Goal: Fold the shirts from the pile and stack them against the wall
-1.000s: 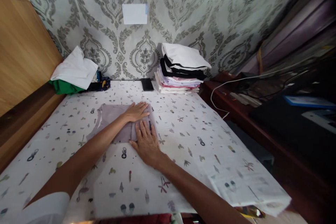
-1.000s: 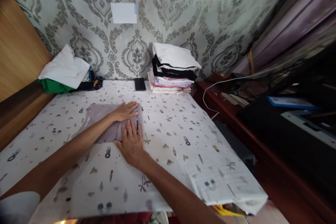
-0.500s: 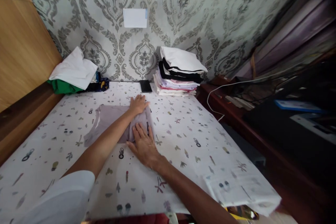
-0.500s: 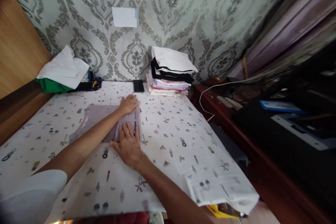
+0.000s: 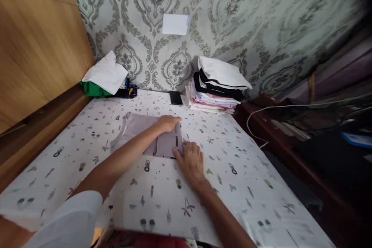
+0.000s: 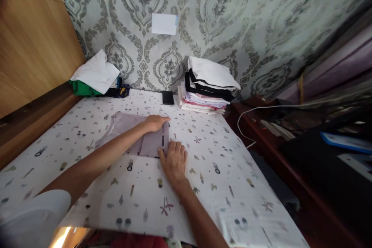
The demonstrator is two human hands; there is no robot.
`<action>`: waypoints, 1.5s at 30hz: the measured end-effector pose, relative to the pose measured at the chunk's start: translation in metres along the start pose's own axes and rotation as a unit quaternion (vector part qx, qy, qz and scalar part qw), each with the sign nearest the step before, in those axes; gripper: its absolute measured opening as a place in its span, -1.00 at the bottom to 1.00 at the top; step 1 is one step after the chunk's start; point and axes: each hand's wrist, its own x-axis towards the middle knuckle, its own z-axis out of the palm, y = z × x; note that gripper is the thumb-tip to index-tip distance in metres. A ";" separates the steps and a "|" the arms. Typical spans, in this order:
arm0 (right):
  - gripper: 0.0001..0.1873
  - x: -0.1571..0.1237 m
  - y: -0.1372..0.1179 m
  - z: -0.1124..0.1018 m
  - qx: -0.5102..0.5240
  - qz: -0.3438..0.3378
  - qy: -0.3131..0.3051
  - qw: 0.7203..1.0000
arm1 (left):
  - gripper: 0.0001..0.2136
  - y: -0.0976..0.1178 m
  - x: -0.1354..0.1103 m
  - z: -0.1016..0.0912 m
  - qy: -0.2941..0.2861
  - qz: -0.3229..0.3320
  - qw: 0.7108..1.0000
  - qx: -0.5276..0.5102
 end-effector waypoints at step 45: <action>-0.79 0.004 -0.155 0.031 0.115 -0.430 -0.082 0.892 | -0.68 -0.145 -0.123 -0.032 0.258 -0.149 0.955 -0.004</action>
